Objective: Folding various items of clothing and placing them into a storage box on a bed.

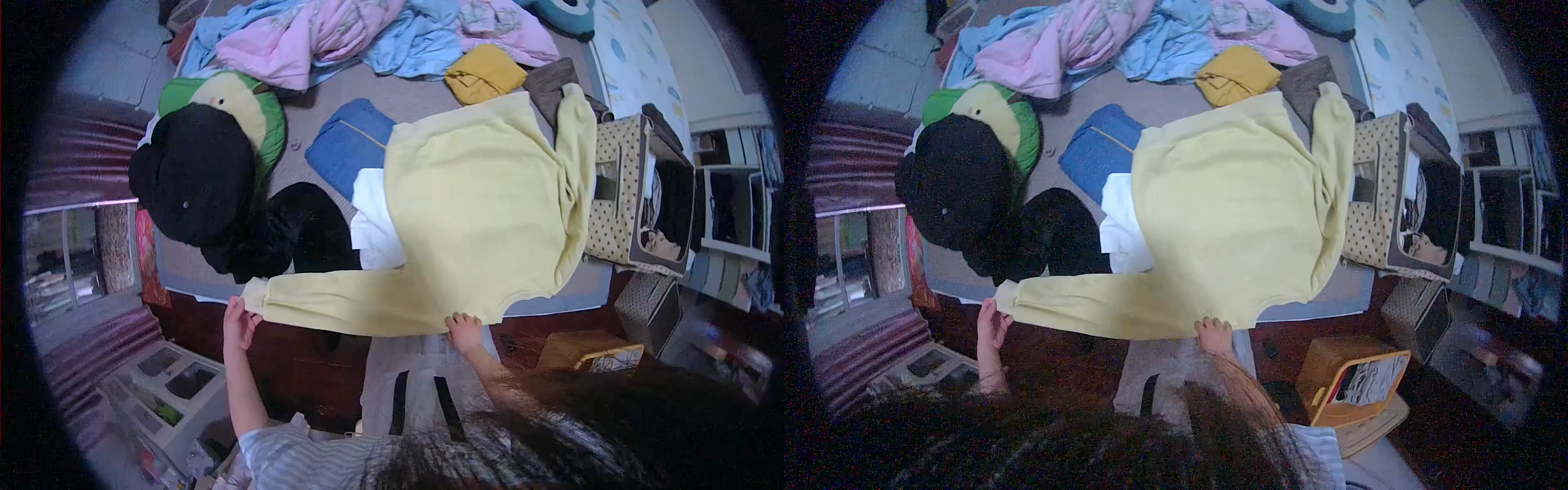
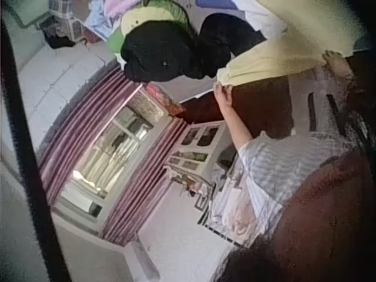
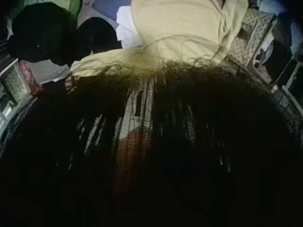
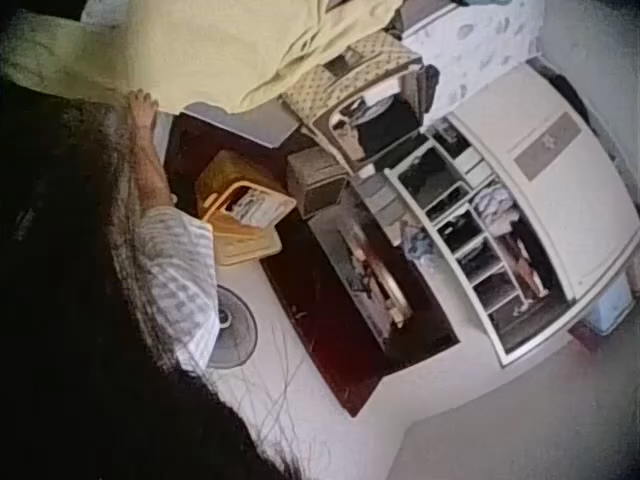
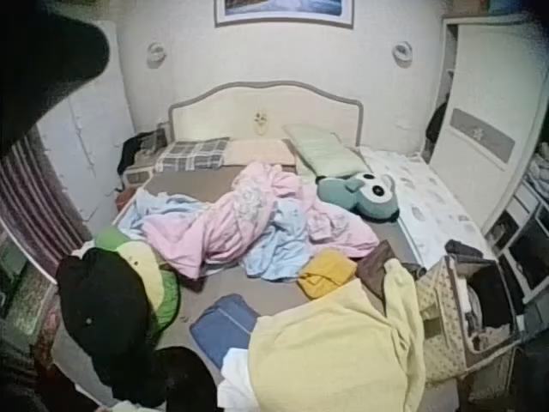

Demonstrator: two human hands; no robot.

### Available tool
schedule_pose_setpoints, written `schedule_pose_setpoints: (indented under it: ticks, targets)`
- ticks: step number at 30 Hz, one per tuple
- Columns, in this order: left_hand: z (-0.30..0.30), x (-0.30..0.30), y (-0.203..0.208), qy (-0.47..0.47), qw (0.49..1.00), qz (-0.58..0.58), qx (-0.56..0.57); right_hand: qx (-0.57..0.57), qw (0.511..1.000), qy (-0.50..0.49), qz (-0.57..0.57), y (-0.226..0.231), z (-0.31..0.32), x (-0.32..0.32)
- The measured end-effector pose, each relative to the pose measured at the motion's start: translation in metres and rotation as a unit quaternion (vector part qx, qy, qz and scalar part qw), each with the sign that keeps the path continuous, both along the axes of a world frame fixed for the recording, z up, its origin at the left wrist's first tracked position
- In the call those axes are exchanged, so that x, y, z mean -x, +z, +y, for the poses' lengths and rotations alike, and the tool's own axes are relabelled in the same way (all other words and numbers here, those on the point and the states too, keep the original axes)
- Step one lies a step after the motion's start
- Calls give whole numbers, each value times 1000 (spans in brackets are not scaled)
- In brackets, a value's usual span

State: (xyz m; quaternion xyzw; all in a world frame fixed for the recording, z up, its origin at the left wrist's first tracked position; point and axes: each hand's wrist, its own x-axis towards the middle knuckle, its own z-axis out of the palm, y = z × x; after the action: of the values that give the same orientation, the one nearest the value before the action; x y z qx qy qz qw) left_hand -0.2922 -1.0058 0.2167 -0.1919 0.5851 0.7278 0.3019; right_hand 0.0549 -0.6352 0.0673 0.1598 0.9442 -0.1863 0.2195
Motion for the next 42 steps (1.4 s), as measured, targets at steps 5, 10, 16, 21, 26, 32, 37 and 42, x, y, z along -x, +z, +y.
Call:
schedule_pose_setpoints:
  ticks: [5, 10, 16, 21, 26, 32, 37, 42]
  targets:
    - [112, -28, 108, -139, 979, 150, -25, 35, 998, 18, -57, -13, 14, -14]
    - [295, -101, 162, -484, 866, 119, 39, 300, 929, -166, 138, 49, 19, -11]
    - [460, -213, 91, -571, 729, 371, 75, 448, 736, -428, 272, 145, 76, -9]
    - [504, -183, 21, -454, 860, 198, 123, 494, 518, -643, 272, 100, 146, -46]
    - [424, -6, -133, -349, 691, 443, 452, 540, 523, -613, 242, 65, 204, -76]
    - [382, 94, -182, -356, 667, 215, 618, 525, 504, -646, 232, 27, 263, -92]
    - [468, 82, -196, -233, 825, 121, 500, 557, 455, -634, 284, 14, 291, -101]
    - [432, 118, -202, -166, 852, 164, 469, 507, 437, -698, 256, 6, 279, -104]
